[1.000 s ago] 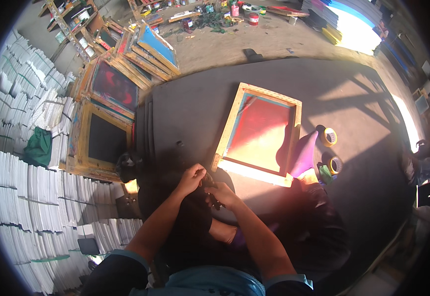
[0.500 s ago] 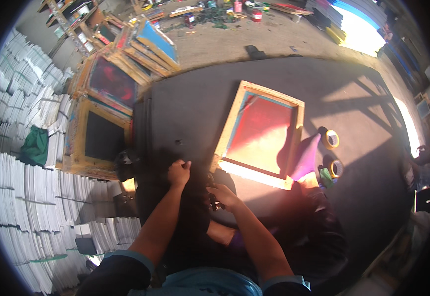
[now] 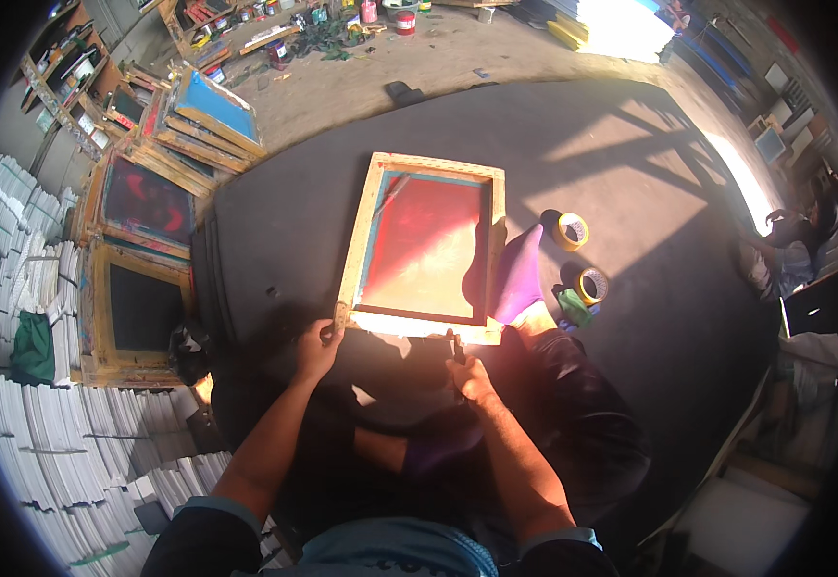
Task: The person sits on the floor and uses pliers to remove staples from the edges of a wooden screen printing frame. They work along the frame's perimeter, pulling out staples one by one and placing them on the floor.
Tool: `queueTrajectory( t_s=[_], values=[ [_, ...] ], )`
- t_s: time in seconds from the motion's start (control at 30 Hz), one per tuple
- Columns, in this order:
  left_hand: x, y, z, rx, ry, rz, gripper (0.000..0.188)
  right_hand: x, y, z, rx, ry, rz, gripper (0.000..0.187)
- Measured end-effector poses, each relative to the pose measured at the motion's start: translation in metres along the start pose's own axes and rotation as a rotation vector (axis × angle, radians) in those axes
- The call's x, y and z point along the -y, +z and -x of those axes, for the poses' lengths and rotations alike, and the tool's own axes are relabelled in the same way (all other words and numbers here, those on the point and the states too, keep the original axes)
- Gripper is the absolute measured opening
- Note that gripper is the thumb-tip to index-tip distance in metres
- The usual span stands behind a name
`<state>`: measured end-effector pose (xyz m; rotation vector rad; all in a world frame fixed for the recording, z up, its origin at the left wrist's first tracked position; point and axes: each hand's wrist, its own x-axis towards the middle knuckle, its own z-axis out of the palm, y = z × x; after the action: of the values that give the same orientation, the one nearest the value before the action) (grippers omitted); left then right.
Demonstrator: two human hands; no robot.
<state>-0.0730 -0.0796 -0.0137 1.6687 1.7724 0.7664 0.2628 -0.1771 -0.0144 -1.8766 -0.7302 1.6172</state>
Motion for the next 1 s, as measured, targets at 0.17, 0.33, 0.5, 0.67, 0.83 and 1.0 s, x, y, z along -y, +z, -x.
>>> queueTrajectory(
  t_s=[0.17, 0.33, 0.5, 0.67, 0.83, 1.0],
  values=[
    [0.001, -0.003, 0.001, 0.018, 0.021, 0.025, 0.037, 0.006, -0.016, -0.01, 0.008, 0.057, 0.087, 0.029],
    [0.005, 0.0, 0.006, 0.013, -0.001, 0.107, 0.037, 0.021, -0.019, -0.015, -0.002, 0.067, 0.272, 0.033],
    [0.005, 0.002, 0.009, 0.033, -0.058, 0.157, 0.038, 0.024, -0.02, -0.018, -0.02, 0.105, 0.313, 0.033],
    [0.0, 0.002, 0.009, 0.021, -0.054, 0.152, 0.039, 0.03, -0.017, -0.013, -0.068, 0.063, 0.44, 0.034],
    [0.012, 0.015, 0.008, -0.028, -0.038, 0.227, 0.038, 0.017, -0.005, -0.007, -0.317, -0.093, 0.599, 0.042],
    [0.012, 0.017, 0.011, -0.051, -0.046, 0.265, 0.036, 0.018, 0.013, -0.001, -0.421, -0.103, 0.676, 0.041]
  ],
)
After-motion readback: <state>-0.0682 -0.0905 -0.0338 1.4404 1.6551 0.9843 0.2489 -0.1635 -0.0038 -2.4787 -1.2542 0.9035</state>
